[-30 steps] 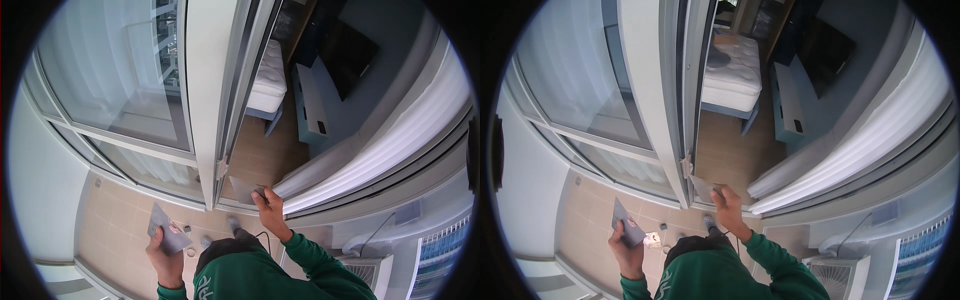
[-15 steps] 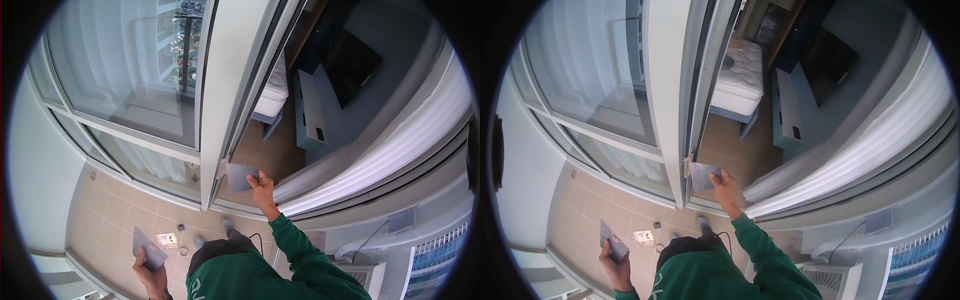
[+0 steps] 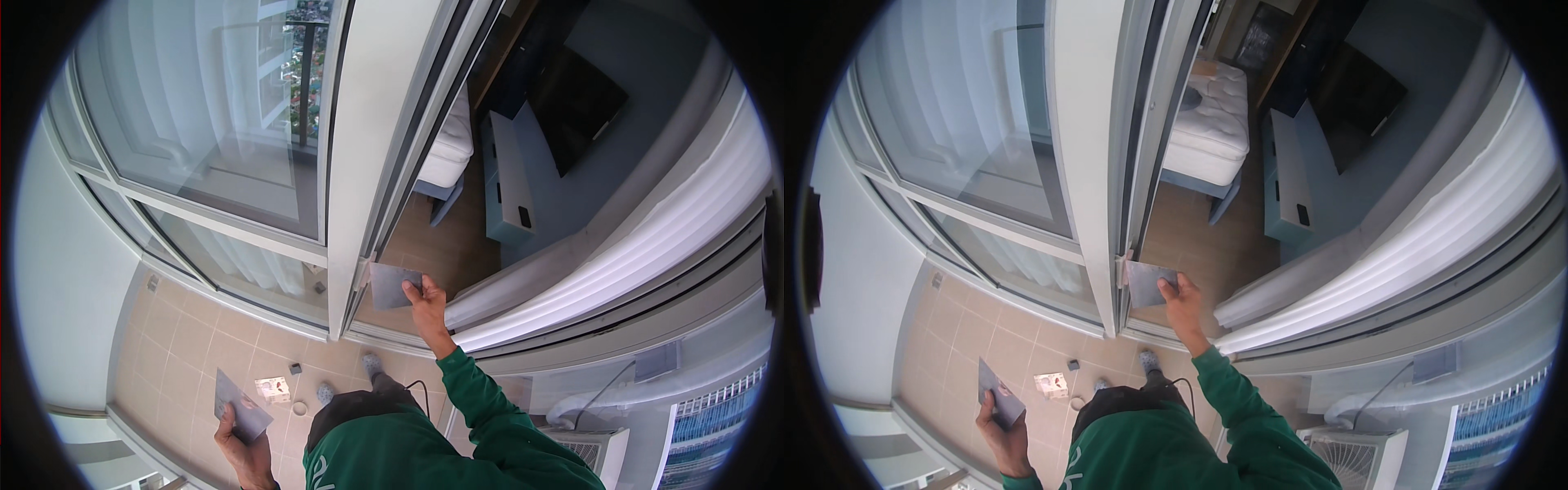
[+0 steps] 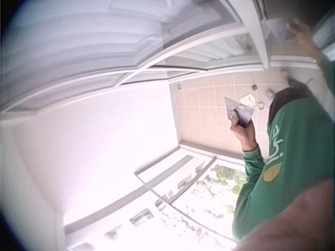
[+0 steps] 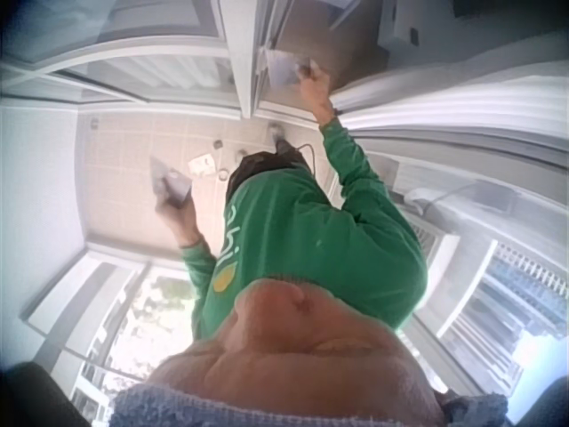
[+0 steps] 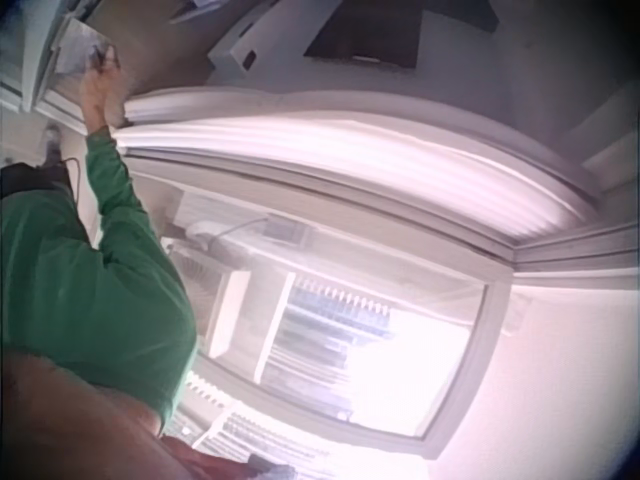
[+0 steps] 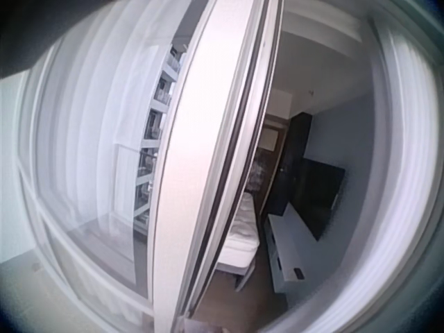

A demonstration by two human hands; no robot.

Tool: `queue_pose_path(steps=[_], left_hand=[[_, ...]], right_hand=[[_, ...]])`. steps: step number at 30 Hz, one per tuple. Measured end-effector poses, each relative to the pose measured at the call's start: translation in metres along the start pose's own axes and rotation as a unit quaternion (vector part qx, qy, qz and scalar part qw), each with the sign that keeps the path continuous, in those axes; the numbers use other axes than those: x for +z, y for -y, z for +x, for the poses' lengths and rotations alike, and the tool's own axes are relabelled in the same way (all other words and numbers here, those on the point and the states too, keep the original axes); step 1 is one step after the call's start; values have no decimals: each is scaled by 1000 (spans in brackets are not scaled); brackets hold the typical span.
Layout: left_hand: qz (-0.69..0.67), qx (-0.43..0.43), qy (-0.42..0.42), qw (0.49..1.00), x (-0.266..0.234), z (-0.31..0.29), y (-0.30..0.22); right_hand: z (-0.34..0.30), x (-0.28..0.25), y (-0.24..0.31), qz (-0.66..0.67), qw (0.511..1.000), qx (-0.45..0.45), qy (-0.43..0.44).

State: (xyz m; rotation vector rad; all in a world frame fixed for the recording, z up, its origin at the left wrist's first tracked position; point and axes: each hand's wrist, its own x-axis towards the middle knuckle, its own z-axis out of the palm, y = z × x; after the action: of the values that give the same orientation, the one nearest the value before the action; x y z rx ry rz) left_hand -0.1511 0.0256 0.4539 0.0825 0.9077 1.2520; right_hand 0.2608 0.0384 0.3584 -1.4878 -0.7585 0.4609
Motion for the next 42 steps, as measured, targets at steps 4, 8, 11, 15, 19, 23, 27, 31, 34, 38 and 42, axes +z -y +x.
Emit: queue_pose_path(steps=[4, 8, 11, 15, 19, 23, 27, 31, 34, 38, 42], left_hand=[[1, -1, -2, 1000, 0, 1, 0], [-3, -7, -8, 1000, 2, 1, 0], [-6, -4, -11, 1000, 5, 0, -1], [-8, -5, -10, 1000, 7, 2, 0], [-14, -16, -11, 1000, 10, 4, 2], [-4, -25, 19, 1000, 12, 7, 6], [30, -72, 61, 995, 37, 2, 16], [53, -146, 140, 978, 73, -12, 36], [82, -147, 186, 968, 91, -21, 48], [120, -72, 182, 973, 92, -22, 51], [114, -70, 173, 976, 89, -19, 45]], right_hand=[[1, 3, 0, 18, 1000, -1, -1], [4, -4, -12, -1, 999, 21, 30], [2, 0, -7, 18, 999, 23, 25], [-1, 2, -18, -13, 1000, -12, -8], [-15, -5, -28, -16, 1000, -12, -16], [-52, -11, 22, 92, 988, 116, 49], [-94, 1, 114, 327, 862, 349, 167], [-127, 34, 132, 461, 688, 495, 262], [-142, 56, 131, 550, 602, 489, 310], [-143, 55, 143, 514, 675, 460, 262], [-140, 31, 111, 455, 713, 472, 249]])
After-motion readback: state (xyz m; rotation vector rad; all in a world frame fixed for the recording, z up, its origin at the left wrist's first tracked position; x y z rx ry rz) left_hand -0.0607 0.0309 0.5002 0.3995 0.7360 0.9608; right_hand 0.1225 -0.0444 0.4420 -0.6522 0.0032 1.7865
